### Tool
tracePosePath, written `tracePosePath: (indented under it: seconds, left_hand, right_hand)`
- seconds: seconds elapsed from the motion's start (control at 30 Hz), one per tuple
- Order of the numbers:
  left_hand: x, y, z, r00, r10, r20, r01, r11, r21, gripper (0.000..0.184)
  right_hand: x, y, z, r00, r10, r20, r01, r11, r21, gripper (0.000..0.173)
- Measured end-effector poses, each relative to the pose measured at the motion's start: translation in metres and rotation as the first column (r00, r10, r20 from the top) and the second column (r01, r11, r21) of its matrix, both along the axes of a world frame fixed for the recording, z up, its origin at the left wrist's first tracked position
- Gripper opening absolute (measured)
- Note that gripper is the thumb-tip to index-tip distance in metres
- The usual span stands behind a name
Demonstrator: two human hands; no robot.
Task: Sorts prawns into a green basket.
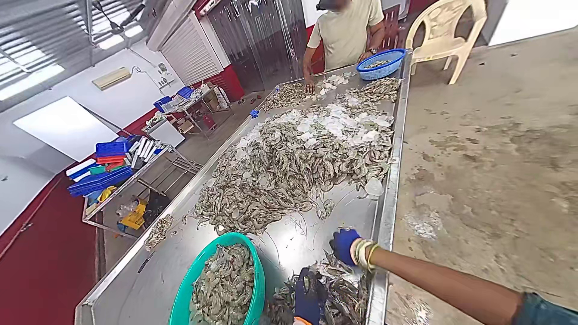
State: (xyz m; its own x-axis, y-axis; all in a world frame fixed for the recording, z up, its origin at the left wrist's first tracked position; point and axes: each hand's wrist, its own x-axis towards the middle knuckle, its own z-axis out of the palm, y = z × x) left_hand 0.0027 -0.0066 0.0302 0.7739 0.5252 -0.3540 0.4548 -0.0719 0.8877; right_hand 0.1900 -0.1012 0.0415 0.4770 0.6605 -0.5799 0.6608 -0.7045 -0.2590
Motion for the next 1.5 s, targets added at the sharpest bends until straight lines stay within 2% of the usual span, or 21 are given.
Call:
tracePosePath:
  seconds: [0.07,0.13,0.17,0.23,0.33,0.47,0.57,0.67,0.77,0.83,0.87,0.97,1.03,1.07,1.17,1.23,1.27,1.33,1.4,1.43,1.5]
  left_hand:
    - [-0.006,0.005,0.006,0.999,-0.026,0.023,0.026,0.999,0.023,0.036]
    - [-0.006,0.006,-0.005,0.997,0.021,0.076,-0.028,0.996,0.082,0.030]
    - [-0.004,0.005,-0.012,0.990,0.081,0.114,-0.095,0.988,0.120,0.024]
    - [-0.003,0.002,-0.016,0.976,0.167,0.141,-0.187,0.971,0.146,0.027]
    - [-0.005,0.004,-0.021,0.964,0.216,0.156,-0.232,0.969,0.091,0.020]
    - [-0.007,0.012,-0.029,0.965,0.156,0.209,-0.186,0.974,0.131,0.028]
    - [-0.007,0.002,-0.016,0.976,0.157,0.152,-0.192,0.947,0.256,0.032]
    - [0.001,-0.007,-0.011,0.999,0.013,0.052,-0.029,0.950,0.310,0.044]
    - [0.017,-0.013,-0.013,0.982,-0.171,0.073,0.153,0.965,0.212,0.058]
    - [0.026,-0.018,-0.023,0.975,-0.187,0.120,0.158,0.963,0.219,0.059]
    - [0.029,-0.020,-0.025,0.981,-0.175,0.089,0.147,0.955,0.258,0.054]
    - [0.032,-0.026,-0.016,0.971,-0.124,-0.207,0.194,0.910,0.367,0.040]
    - [0.033,-0.028,-0.001,0.917,-0.181,-0.356,0.294,0.909,0.295,0.038]
    - [0.032,-0.030,0.008,0.909,-0.217,-0.356,0.305,0.928,0.212,0.038]
    - [0.021,-0.025,0.003,0.971,-0.199,-0.130,0.191,0.979,-0.072,0.038]
    - [0.011,-0.018,-0.005,0.988,-0.151,-0.012,0.146,0.972,-0.181,0.044]
    - [0.007,-0.015,-0.009,0.988,-0.145,0.044,0.151,0.968,-0.199,0.046]
    - [0.001,-0.010,-0.013,0.989,-0.085,0.124,0.108,0.974,-0.200,0.046]
    - [0.004,-0.009,0.001,0.992,0.062,0.107,-0.042,0.982,-0.186,0.038]
    - [0.006,-0.007,0.001,0.988,0.122,0.093,-0.106,0.982,-0.157,0.036]
    - [0.003,-0.001,-0.003,0.981,0.174,0.083,-0.163,0.979,-0.123,0.037]
  right_hand:
    - [0.029,0.017,0.009,0.976,-0.216,0.011,0.215,0.975,0.046,0.044]
    - [0.054,0.051,0.008,0.916,-0.397,0.049,0.393,0.916,0.086,0.043]
    - [0.063,0.070,-0.003,0.881,-0.468,0.069,0.460,0.881,0.108,0.039]
    - [0.068,0.100,-0.030,0.827,-0.557,0.078,0.539,0.824,0.177,0.029]
    - [0.036,0.107,-0.041,0.890,-0.453,0.043,0.432,0.871,0.234,0.029]
    - [-0.026,0.066,-0.037,0.962,-0.267,0.061,0.251,0.948,0.194,0.029]
    - [-0.029,0.033,-0.050,0.982,-0.123,0.142,0.101,0.983,0.155,0.028]
    - [-0.019,0.005,-0.040,0.991,0.027,0.129,-0.052,0.979,0.199,0.033]
    - [-0.036,-0.017,-0.022,0.996,-0.005,-0.084,0.039,0.912,0.409,0.031]
    - [-0.045,-0.027,-0.031,0.951,-0.064,-0.301,0.212,0.846,0.489,0.033]
    - [-0.047,-0.031,-0.033,0.933,-0.087,-0.350,0.262,0.832,0.489,0.034]
    - [-0.051,-0.038,-0.023,0.957,-0.100,-0.271,0.212,0.881,0.423,0.030]
    - [-0.054,-0.037,-0.016,0.987,-0.077,-0.143,0.124,0.925,0.359,0.025]
    - [-0.052,-0.036,-0.013,0.991,-0.086,-0.098,0.113,0.940,0.323,0.024]
    - [-0.018,-0.037,-0.016,0.961,-0.273,-0.033,0.274,0.938,0.214,0.030]
    - [0.009,-0.037,-0.020,0.910,-0.413,0.024,0.402,0.897,0.183,0.045]
    - [0.015,-0.037,-0.024,0.902,-0.429,0.046,0.418,0.895,0.154,0.051]
    - [0.008,-0.036,-0.020,0.928,-0.370,-0.049,0.373,0.922,0.104,0.055]
    - [0.004,-0.029,-0.011,0.963,-0.218,-0.162,0.233,0.969,0.084,0.048]
    - [0.009,-0.023,-0.007,0.964,-0.198,-0.176,0.216,0.973,0.085,0.048]
    - [0.022,-0.002,-0.002,0.937,-0.335,-0.100,0.344,0.934,0.095,0.052]
